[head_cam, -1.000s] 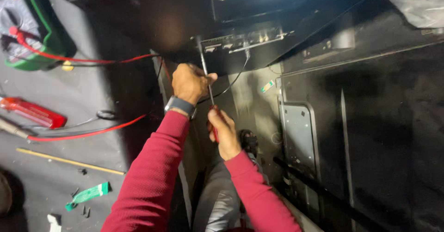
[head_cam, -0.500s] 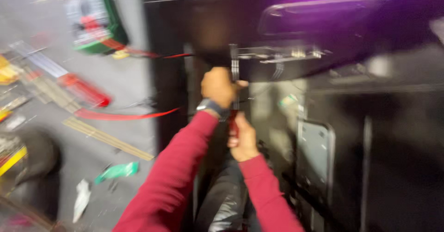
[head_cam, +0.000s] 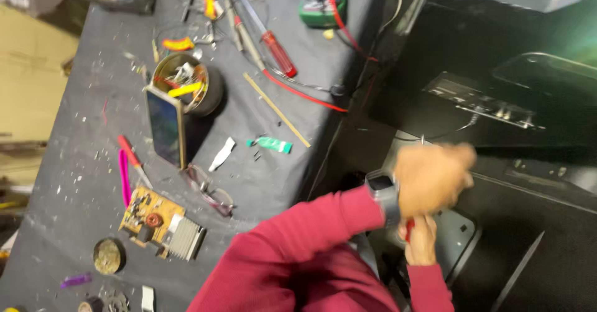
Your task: The person uses a screwdriver to remove and reinsert screws into the back panel of a black electronic device. They repeatedly pick up screws from the workbench and tighten them into place while the device remains powered on.
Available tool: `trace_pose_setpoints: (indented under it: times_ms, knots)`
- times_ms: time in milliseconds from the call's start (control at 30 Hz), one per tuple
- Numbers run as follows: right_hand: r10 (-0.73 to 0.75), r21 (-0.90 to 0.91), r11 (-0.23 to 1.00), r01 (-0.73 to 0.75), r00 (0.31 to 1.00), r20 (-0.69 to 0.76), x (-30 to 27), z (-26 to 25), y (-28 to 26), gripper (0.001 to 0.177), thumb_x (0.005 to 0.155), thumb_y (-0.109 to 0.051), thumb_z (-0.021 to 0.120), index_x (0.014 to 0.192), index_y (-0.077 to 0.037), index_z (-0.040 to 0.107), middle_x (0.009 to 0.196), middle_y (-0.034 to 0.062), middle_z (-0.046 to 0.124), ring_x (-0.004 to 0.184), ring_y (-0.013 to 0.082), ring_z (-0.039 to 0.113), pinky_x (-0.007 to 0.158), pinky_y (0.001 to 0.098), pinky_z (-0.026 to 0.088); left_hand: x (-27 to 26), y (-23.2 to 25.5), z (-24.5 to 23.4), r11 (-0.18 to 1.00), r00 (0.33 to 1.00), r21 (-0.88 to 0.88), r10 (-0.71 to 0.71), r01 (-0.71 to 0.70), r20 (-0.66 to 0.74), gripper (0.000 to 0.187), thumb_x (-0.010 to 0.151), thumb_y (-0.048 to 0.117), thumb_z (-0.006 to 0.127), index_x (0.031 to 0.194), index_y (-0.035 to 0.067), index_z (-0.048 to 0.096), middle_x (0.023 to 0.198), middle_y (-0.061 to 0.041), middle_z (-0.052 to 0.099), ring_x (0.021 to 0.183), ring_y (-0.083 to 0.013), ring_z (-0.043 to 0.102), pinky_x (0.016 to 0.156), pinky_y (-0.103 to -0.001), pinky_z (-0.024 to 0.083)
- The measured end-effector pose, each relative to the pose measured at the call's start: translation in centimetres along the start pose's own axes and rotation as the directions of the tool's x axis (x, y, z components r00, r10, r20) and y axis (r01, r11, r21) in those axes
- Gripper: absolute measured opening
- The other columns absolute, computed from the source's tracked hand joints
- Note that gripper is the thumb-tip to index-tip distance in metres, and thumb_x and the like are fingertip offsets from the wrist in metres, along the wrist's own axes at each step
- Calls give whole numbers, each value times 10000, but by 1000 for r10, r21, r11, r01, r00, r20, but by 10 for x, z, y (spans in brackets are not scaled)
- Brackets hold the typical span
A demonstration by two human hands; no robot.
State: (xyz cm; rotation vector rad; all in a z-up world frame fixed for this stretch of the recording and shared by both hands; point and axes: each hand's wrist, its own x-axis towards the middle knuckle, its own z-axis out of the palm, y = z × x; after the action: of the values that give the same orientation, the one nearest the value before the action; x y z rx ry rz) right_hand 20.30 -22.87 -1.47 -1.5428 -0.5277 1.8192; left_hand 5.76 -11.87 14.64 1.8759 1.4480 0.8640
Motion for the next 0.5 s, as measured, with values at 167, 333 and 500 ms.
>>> trace_pose_setpoints:
  times_ms: [167,333,500]
  knots:
    - [-11,-144,990,-2,996,-87,-28,-39,27,244,1017,-394,572,1083,-160,583,668,-29,481,490,79,390,415,244,277,-74,46,-65,985,994,171,-36,17,108,147,850,266,766,910,153,695,845,-46,728,729,-297,704,561,-447,511]
    - [110,-170,976,-136,982,-155,-32,-74,48,256,989,-318,645,1004,-84,541,678,-16,469,498,89,410,438,242,319,-122,13,-174,890,977,407,-164,206,-136,228,654,177,724,873,130,682,851,-84,696,792,-327,687,614,-460,526]
    - [55,-259,962,-91,988,-141,-29,-82,45,237,966,-273,686,1011,-78,559,697,-23,458,505,77,396,438,242,307,-150,-26,-249,701,883,566,-205,433,-422,240,841,90,683,1067,121,756,936,-96,686,898,-344,647,707,-469,524]
